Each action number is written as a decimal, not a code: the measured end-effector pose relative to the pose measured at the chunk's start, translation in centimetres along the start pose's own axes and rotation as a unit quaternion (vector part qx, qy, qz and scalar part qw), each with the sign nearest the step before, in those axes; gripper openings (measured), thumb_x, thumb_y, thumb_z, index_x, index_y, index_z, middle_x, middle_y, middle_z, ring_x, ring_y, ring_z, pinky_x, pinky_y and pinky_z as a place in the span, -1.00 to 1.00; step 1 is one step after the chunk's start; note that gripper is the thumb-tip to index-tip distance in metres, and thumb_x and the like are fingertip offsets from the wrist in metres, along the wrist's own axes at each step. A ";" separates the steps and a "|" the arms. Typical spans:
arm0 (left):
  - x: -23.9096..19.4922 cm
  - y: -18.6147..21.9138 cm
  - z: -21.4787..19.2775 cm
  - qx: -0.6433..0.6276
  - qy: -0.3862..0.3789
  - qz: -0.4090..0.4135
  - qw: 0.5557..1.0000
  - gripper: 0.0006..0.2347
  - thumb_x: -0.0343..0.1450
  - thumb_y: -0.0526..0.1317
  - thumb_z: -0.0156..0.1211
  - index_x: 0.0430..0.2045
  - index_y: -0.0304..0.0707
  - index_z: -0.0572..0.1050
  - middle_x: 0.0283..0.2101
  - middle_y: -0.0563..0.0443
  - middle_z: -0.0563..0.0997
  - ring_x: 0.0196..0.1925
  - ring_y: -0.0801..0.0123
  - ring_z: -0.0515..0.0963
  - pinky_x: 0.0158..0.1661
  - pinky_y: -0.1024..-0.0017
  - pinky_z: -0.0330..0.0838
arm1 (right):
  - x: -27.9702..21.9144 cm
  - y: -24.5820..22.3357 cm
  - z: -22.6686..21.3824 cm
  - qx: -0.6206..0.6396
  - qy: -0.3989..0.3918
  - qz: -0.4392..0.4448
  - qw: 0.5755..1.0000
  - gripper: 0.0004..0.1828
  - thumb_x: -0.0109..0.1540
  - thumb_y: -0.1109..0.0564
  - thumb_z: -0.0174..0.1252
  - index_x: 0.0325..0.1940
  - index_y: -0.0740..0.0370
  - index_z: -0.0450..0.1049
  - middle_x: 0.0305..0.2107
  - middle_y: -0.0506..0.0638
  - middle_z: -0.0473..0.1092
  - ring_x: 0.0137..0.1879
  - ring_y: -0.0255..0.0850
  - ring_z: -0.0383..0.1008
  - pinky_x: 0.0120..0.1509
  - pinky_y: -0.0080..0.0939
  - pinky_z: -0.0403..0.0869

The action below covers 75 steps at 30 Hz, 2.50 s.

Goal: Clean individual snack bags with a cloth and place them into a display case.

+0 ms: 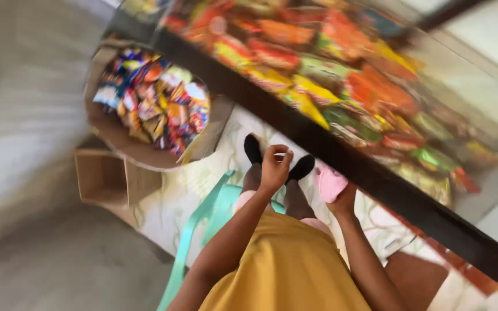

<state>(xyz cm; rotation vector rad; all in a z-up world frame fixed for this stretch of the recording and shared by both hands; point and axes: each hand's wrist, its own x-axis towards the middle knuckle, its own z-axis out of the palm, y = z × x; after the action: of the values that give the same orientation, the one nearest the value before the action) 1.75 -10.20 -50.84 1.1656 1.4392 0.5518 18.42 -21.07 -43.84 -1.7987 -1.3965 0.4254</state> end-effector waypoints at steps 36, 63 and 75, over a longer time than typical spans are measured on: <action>32.8 -39.6 -45.2 0.035 0.348 -0.155 0.924 -0.76 0.36 -0.26 0.31 -0.15 -0.27 0.49 -0.15 -0.23 0.61 -0.06 -0.03 0.60 -0.01 0.12 0.48 | 19.6 -2.1 76.3 0.048 -0.476 0.210 0.853 -0.47 0.35 -0.19 0.10 0.17 0.30 0.48 -0.05 0.08 0.53 0.08 -0.19 0.53 0.08 -0.13 0.47; 36.5 -41.7 -51.7 -0.315 0.298 -0.207 0.877 -0.54 0.37 -0.04 0.38 0.03 -0.36 0.43 -0.14 -0.09 0.64 -0.19 0.39 0.56 -0.18 0.44 0.46 | 16.8 -3.0 86.9 0.073 -0.503 0.147 0.848 -0.49 0.35 -0.19 0.16 0.18 0.25 0.45 -0.06 0.13 0.53 0.04 -0.07 0.57 0.06 -0.13 0.49; 30.2 -26.0 -48.1 -0.388 0.152 -0.194 0.888 -0.55 0.44 -0.02 0.24 0.15 -0.32 0.49 0.01 0.05 0.63 0.02 0.46 0.55 0.02 0.44 0.39 | 22.8 -9.1 68.8 0.204 -0.504 0.292 0.787 -0.52 0.14 0.04 0.45 0.05 0.28 0.49 -0.21 -0.11 0.49 -0.13 -0.37 0.46 -0.11 -0.22 0.48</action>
<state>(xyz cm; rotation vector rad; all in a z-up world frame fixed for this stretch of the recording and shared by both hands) -47.62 19.23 -75.29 0.1495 1.4447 0.9345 -26.83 27.00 -75.10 -1.6090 -1.1432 2.0892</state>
